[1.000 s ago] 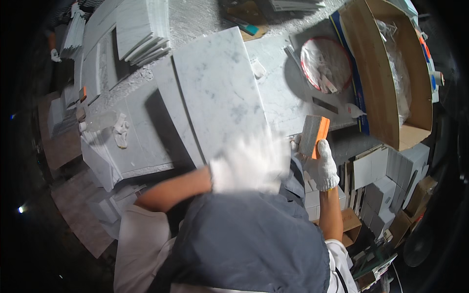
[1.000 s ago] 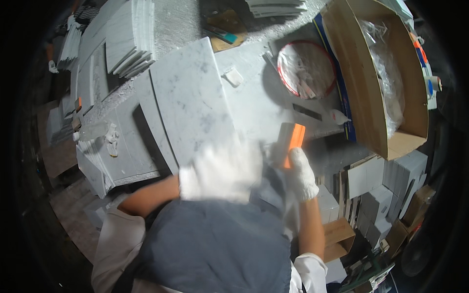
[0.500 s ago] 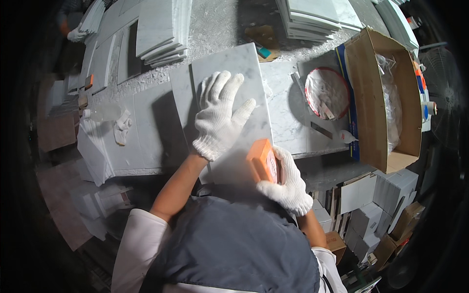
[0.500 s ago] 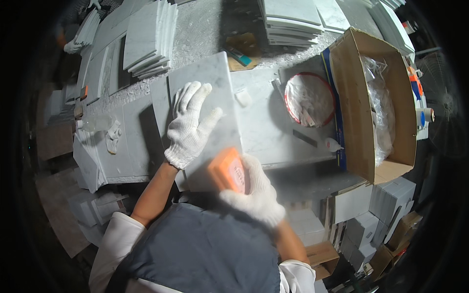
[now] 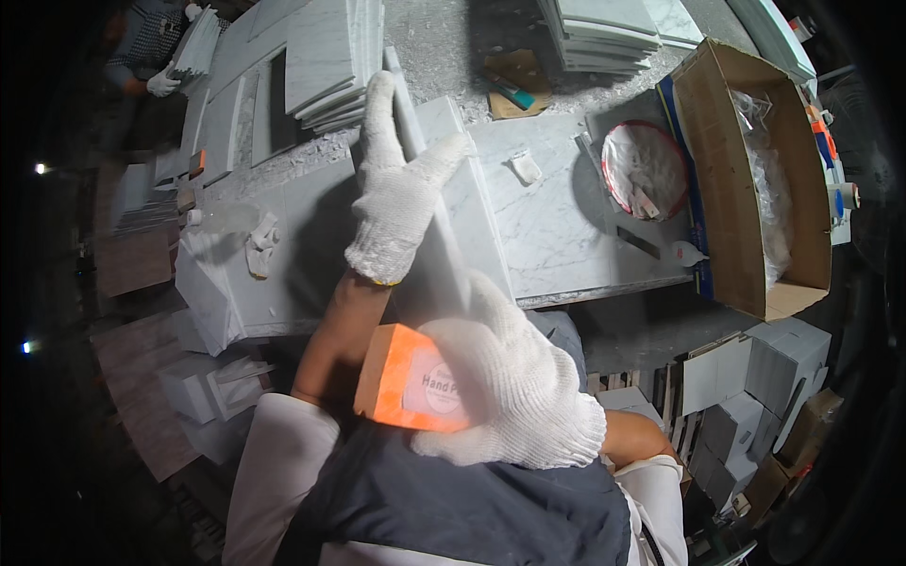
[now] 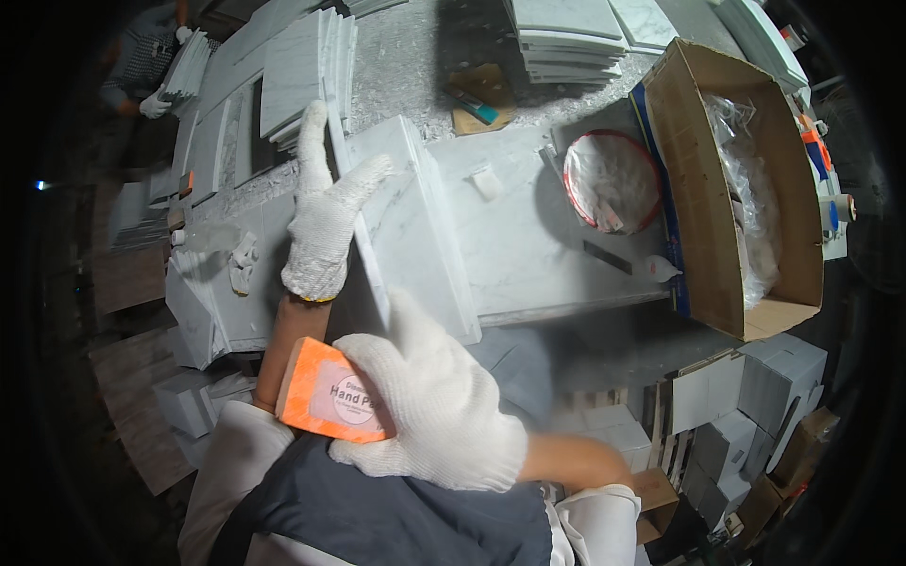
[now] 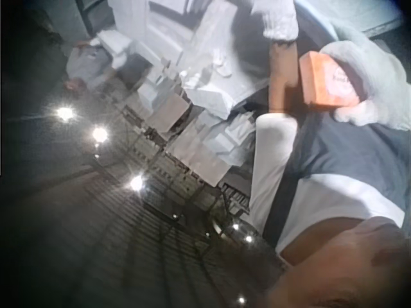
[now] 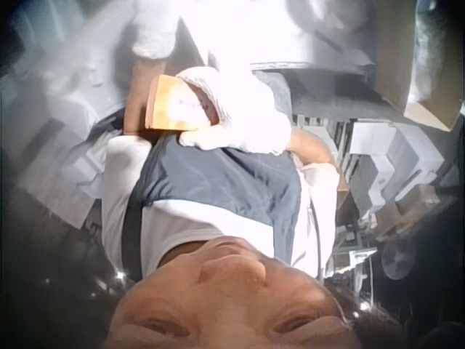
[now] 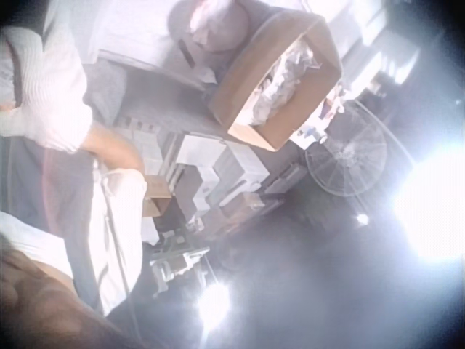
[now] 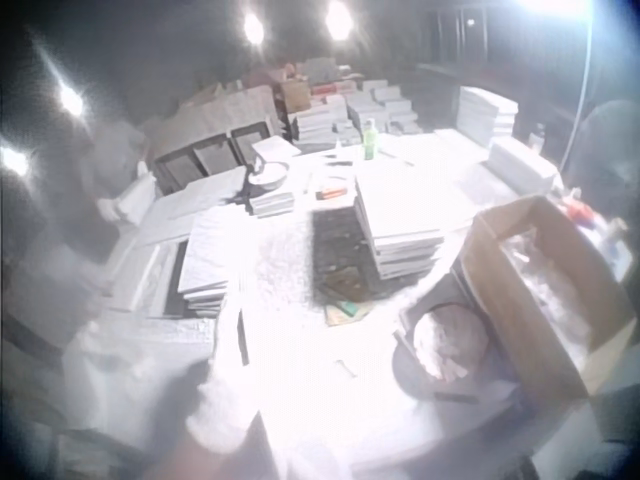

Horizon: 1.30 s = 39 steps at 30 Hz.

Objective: The person repeatedly scrapes and sands white rectangular stone tiles on a workbench. They use a metal scraper to remove residue and an orange sanding block to smooth edges and surfaces. Finished tiles are stacked on the left side of the bench.

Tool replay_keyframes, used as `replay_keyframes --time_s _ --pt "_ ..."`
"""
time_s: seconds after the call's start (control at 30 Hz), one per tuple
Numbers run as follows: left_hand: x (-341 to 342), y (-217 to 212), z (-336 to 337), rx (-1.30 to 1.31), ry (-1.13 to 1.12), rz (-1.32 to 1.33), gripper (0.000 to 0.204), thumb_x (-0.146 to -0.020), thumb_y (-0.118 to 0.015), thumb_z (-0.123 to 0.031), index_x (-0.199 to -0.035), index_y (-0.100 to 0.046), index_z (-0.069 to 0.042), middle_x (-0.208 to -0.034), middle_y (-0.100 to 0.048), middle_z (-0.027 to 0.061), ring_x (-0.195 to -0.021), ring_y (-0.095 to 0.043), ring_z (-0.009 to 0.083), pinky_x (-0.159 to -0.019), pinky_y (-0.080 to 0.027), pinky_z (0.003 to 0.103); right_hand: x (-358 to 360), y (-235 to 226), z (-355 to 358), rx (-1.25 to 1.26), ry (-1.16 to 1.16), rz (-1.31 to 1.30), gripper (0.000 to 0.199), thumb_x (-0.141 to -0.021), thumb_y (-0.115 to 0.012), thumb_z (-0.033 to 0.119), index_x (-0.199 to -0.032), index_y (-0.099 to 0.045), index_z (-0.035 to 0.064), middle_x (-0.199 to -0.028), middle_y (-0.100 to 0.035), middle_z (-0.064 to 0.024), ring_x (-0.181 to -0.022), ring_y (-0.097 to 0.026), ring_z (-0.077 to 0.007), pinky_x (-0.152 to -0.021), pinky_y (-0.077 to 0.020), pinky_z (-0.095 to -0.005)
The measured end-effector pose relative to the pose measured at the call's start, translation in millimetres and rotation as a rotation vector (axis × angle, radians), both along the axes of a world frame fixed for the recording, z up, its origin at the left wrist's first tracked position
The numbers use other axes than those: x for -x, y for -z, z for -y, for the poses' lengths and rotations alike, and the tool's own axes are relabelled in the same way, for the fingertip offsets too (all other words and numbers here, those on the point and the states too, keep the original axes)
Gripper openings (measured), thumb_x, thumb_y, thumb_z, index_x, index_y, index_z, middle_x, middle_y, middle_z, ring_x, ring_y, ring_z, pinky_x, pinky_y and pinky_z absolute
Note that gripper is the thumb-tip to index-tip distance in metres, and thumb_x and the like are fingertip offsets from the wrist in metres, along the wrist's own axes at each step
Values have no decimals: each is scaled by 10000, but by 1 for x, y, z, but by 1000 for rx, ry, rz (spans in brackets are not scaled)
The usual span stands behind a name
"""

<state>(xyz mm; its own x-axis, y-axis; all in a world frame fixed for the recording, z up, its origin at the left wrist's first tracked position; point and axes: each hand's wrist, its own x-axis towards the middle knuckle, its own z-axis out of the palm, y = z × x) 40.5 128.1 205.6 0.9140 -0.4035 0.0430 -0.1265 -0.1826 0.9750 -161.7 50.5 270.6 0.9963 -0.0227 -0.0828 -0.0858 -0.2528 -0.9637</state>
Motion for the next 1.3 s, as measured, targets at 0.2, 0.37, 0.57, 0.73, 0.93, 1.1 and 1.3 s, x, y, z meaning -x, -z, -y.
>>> replay_keyframes --time_s 0.2,0.37,0.57,0.73,0.93,1.1,1.3 --pt "0 -19 -16 64 -68 -66 926 -806 -700 58 -1617 -269 -60 -1552 -410 161 -1289 -545 230 -1002 -518 324 -2 4 -3 -157 -105 99 825 -624 -921 318 -1345 -565 133 -1267 -476 -220 -1126 -585 -428 -940 -496 -444" --pt "-4 -25 -26 29 -101 -71 945 -780 -674 87 -1619 -262 -48 -1559 -414 157 -1215 -597 208 -909 -545 288 4 31 14 -441 -213 61 969 -688 -939 291 -1486 -437 66 -1471 -458 -195 -1316 -535 -323 -1104 -422 -382" --pt "-14 -32 -57 -5 -129 -132 941 -789 -665 80 -1623 -252 -59 -1493 -487 147 -1009 -662 162 -769 -555 256 -1 93 14 -545 70 -160 884 -935 -736 323 -1597 -257 -15 -1541 -444 -192 -1419 -434 -260 -1179 -337 -381" --pt "-33 -28 -78 -53 -149 -193 823 -870 -602 33 -1614 -258 -41 -1359 -593 166 -864 -673 148 -710 -545 233 -6 101 -25 -99 21 103 870 -930 -690 365 -1577 -283 -50 -1352 -570 -339 -1245 -598 -442 -1041 -489 -434" --pt "-39 -24 -90 -62 -176 -254 746 -910 -555 40 -1598 -269 -4 -1289 -635 187 -897 -688 161 -735 -563 238 -79 71 -37 94 56 20 907 -809 -719 492 -1541 -401 60 -1022 -633 -251 -922 -635 -447 -799 -521 -501" --pt "-42 -25 -93 -143 -142 -201 725 -927 -531 59 -1599 -268 -11 -1214 -655 189 -864 -687 179 -774 -597 278 -75 48 -33 110 -185 -63 939 -760 -743 493 -1536 -398 94 -967 -625 -231 -861 -644 -422 -739 -522 -515" --pt "-41 -27 -94 -145 -222 -336 755 -910 -559 83 -1600 -263 -4 -1248 -644 219 -896 -699 201 -778 -609 305 -89 72 -42 151 125 109 868 -762 -730 431 -1522 -420 150 -903 -600 -210 -825 -632 -424 -716 -521 -512"
